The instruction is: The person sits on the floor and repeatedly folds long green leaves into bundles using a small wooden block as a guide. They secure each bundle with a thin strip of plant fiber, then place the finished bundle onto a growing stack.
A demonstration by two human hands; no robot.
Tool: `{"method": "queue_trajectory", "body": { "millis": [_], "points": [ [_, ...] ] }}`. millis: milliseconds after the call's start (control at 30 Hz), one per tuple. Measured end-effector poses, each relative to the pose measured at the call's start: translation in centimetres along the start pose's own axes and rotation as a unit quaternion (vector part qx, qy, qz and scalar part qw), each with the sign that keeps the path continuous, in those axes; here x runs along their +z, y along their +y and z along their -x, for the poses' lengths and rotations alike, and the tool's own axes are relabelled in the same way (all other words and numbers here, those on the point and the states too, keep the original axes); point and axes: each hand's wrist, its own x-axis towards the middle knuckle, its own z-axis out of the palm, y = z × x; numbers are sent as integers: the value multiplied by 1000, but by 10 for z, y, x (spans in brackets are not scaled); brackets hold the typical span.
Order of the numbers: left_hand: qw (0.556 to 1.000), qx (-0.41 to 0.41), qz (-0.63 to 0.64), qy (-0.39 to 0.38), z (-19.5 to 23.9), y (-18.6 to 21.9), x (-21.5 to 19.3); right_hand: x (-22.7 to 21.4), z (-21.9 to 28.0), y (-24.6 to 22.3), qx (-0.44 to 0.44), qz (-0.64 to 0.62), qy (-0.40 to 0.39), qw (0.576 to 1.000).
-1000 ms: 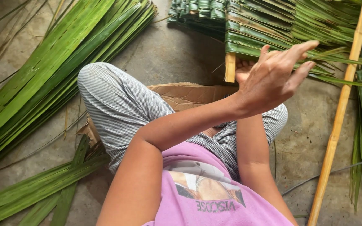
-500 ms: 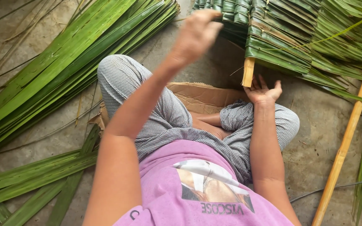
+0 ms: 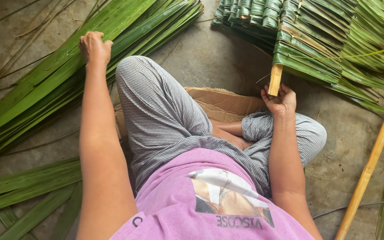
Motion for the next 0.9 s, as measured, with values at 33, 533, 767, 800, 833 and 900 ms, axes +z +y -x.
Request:
{"method": "queue_trajectory", "body": {
  "millis": [33, 533, 767, 800, 833, 900],
  "points": [
    [1000, -1, 0, -1, 2, -5, 3, 1, 0, 1, 0, 1, 1, 1000],
    [967, 240, 1, 82, 19, 6, 7, -4, -12, 2, -11, 12, -9, 1000],
    [954, 282, -32, 90, 13, 2, 17, 0, -7, 2, -18, 7, -2, 1000],
    [947, 298, -47, 112, 13, 2, 17, -1, -8, 2, -19, 13, -3, 1000],
    [946, 299, -48, 111, 10, 2, 17, -1, -9, 2, -18, 11, -2, 1000],
    [940, 290, -107, 143, 4, 2, 17, 1, -9, 2, -20, 30, -11, 999]
  ]
}}
